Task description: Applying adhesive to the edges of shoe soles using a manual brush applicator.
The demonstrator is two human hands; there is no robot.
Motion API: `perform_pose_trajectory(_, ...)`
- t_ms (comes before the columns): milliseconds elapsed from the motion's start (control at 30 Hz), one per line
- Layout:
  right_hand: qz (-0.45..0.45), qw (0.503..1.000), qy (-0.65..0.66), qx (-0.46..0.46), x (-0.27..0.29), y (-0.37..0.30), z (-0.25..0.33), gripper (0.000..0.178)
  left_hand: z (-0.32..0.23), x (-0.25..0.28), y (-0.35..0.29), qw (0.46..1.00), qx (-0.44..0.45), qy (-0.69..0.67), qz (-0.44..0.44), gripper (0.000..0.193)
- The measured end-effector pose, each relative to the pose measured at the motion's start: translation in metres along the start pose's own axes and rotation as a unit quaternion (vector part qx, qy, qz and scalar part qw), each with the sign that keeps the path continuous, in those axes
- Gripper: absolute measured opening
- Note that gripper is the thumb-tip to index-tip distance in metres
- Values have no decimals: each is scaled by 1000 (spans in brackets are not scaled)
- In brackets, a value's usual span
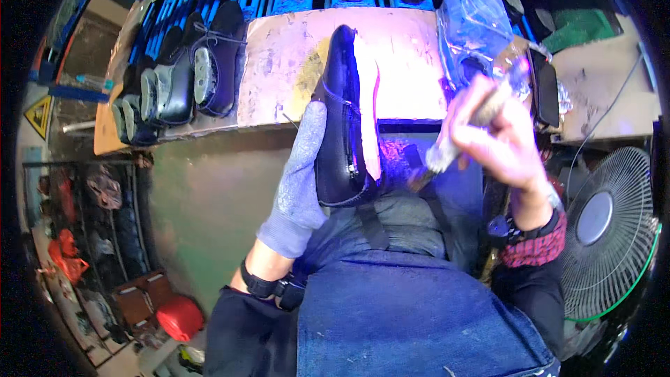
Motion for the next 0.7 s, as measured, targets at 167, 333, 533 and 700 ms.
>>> perform_pose_trajectory(167,11,999,48,-1,-34,3,9,12,-8,-4,3,978,60,-198,25,45)
perform_pose_trajectory(333,-100,987,43,116,-25,18,10,7,-3,-6,7,972,82,-219,-22,45)
perform_pose_trajectory(533,-19,965,-20,262,-37,-4,5,21,-4,-7,7,974,100,-199,50,47)
perform_pose_trajectory(700,61,971,-146,178,-39,-16,14,31,-21,-11,0,984,16,-178,-3,39)
Point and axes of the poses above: each hand's wrist, its own y-axis towards the middle knuckle, its own x-axis out of the back of the hand, z = x × y, the point moved 4 cm from there along y, towards the middle knuckle, and after that the axes turned 1 degree about y, right-handed, at the moved point
